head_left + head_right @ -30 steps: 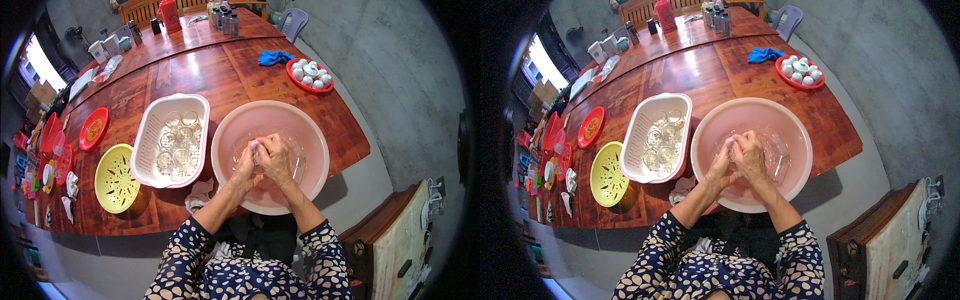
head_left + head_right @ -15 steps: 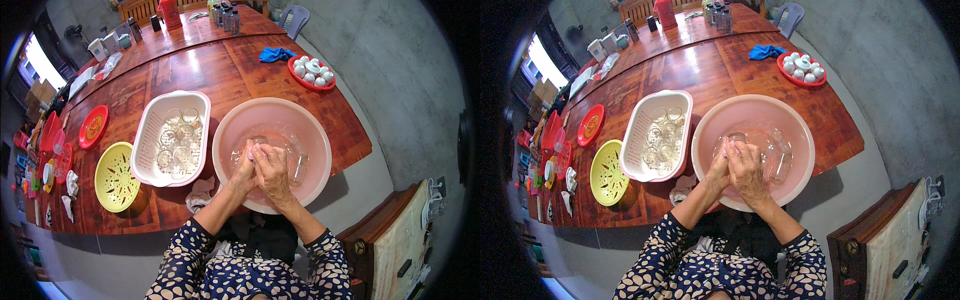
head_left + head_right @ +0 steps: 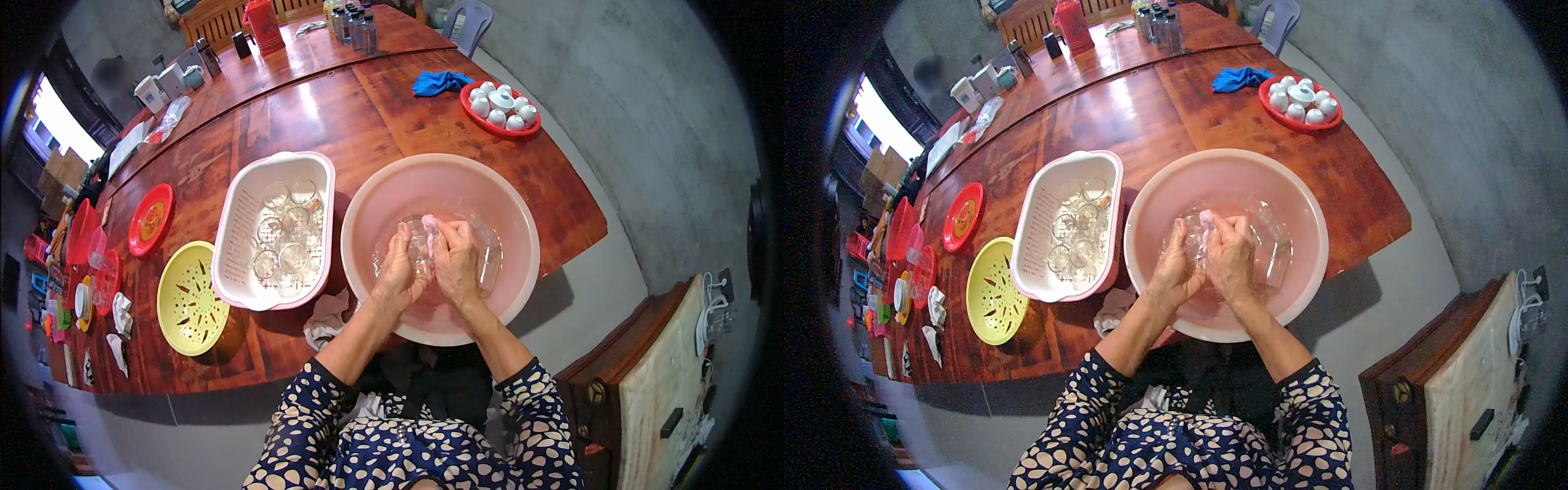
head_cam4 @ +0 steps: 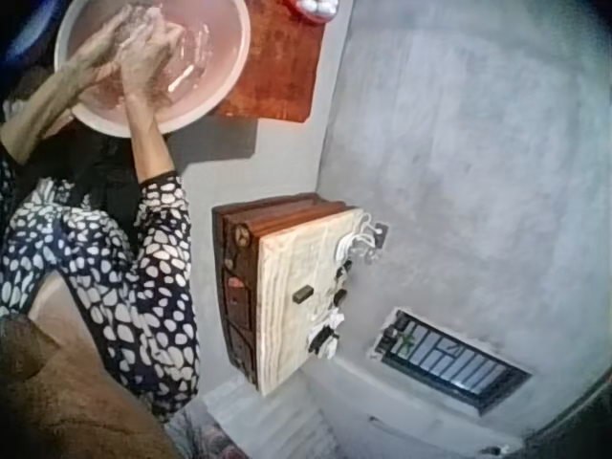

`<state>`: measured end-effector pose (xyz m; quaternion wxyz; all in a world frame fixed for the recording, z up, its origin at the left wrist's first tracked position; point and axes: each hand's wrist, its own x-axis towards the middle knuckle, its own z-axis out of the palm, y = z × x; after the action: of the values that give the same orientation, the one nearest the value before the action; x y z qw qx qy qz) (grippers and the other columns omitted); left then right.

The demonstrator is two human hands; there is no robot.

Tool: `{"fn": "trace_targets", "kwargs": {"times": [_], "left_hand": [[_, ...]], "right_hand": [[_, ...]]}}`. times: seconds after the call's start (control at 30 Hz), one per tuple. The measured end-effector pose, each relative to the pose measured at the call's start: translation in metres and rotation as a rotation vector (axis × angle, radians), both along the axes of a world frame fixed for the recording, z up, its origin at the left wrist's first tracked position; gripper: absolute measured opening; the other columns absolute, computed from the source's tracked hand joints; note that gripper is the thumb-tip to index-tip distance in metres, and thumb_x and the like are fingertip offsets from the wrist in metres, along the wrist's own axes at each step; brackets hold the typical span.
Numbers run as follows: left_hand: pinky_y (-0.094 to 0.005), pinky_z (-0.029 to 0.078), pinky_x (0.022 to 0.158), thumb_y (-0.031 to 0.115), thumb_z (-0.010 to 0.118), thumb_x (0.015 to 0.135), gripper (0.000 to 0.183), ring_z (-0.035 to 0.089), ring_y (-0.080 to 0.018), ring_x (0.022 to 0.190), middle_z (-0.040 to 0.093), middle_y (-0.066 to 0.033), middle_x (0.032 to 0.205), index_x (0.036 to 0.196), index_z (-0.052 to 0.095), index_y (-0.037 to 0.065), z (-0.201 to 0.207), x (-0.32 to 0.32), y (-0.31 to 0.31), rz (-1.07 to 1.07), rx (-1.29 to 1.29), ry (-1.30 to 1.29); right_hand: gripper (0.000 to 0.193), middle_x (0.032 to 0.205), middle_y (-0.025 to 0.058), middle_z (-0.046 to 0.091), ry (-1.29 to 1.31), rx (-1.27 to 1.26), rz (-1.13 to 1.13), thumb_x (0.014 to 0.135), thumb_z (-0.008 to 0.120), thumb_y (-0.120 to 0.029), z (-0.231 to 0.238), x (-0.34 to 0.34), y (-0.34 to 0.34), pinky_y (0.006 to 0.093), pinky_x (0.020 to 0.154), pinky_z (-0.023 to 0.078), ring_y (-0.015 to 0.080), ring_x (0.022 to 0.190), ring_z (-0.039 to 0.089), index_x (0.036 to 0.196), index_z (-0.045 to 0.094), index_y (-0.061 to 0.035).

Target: The person washes clear drinking glasses and small white ceramic cups using a pink cloth in a basin of water. They scrub each item individually and place the cleaned glasses into a white plastic basket and the cups into a yellow colander on the wooden table.

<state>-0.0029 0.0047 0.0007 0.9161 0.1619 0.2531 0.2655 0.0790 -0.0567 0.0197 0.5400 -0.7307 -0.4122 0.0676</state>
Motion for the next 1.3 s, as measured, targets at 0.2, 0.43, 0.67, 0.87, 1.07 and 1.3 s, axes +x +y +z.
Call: {"fn": "trace_targets", "kwargs": {"times": [0.2,0.43,0.67,0.87,1.07,1.3], "left_hand": [[-0.0322,0.055,0.076,0.043,0.045,0.096,0.035,0.061,-0.0168,0.092,0.060,-0.0021,0.102,0.115,0.052,0.015,0.010,-0.004,-0.002,-0.063,-0.057,-0.069],[-0.0298,0.054,0.082,0.044,0.046,0.095,0.039,0.061,-0.0166,0.096,0.062,-0.0068,0.106,0.114,0.055,0.012,0.016,-0.005,-0.005,-0.032,0.037,-0.130],[-0.0397,0.056,0.075,0.046,0.047,0.094,0.043,0.063,-0.0272,0.086,0.061,-0.0167,0.102,0.117,0.049,0.011,0.004,-0.005,0.004,-0.023,-0.023,-0.072],[-0.0357,0.053,0.062,0.050,0.046,0.092,0.045,0.062,-0.0244,0.077,0.062,-0.0116,0.098,0.117,0.052,0.013,0.001,-0.014,0.011,0.011,-0.112,-0.179],[-0.0336,0.051,0.062,0.059,0.059,0.082,0.049,0.059,-0.0209,0.073,0.061,-0.0066,0.095,0.108,0.055,0.018,0.007,-0.008,0.010,0.145,-0.132,0.053],[-0.0331,0.057,0.078,0.046,0.049,0.094,0.038,0.060,-0.0177,0.099,0.059,-0.0058,0.108,0.111,0.055,0.013,0.008,-0.013,-0.001,0.041,0.080,-0.225]], "right_hand": [[0.031,0.093,0.0134,0.053,-0.472,0.138,0.064,0.074,0.058,0.006,0.023,-0.017,-0.027,0.0404,0.074,0.045,0.0303,0.087,0.053,0.104,0.064,-0.0008],[0.022,0.092,0.0146,0.054,-0.276,0.026,0.064,0.081,0.057,-0.002,0.029,0.005,0.006,0.0403,0.071,0.045,0.0298,0.084,0.054,0.101,0.063,0.0003],[0.029,0.103,0.0233,0.053,-0.253,-0.573,0.079,0.088,0.054,-0.022,-0.033,0.055,0.015,0.0478,0.078,0.048,0.0388,0.094,0.057,0.105,0.060,0.0007],[0.030,0.120,0.0314,0.049,0.155,-0.871,0.375,0.086,0.049,-0.016,-0.058,0.037,-0.008,0.0513,0.082,0.045,0.0428,0.098,0.057,0.109,0.054,0.0024],[0.024,0.093,0.0212,0.057,-0.261,-0.463,0.251,0.081,0.055,-0.003,0.024,0.040,-0.035,0.0417,0.071,0.049,0.0358,0.081,0.060,0.105,0.057,0.0014],[0.026,0.087,0.0170,0.054,-0.300,0.112,0.379,0.078,0.060,-0.002,0.055,-0.014,-0.015,0.0397,0.067,0.048,0.0334,0.078,0.059,0.104,0.061,-0.0036]]}}
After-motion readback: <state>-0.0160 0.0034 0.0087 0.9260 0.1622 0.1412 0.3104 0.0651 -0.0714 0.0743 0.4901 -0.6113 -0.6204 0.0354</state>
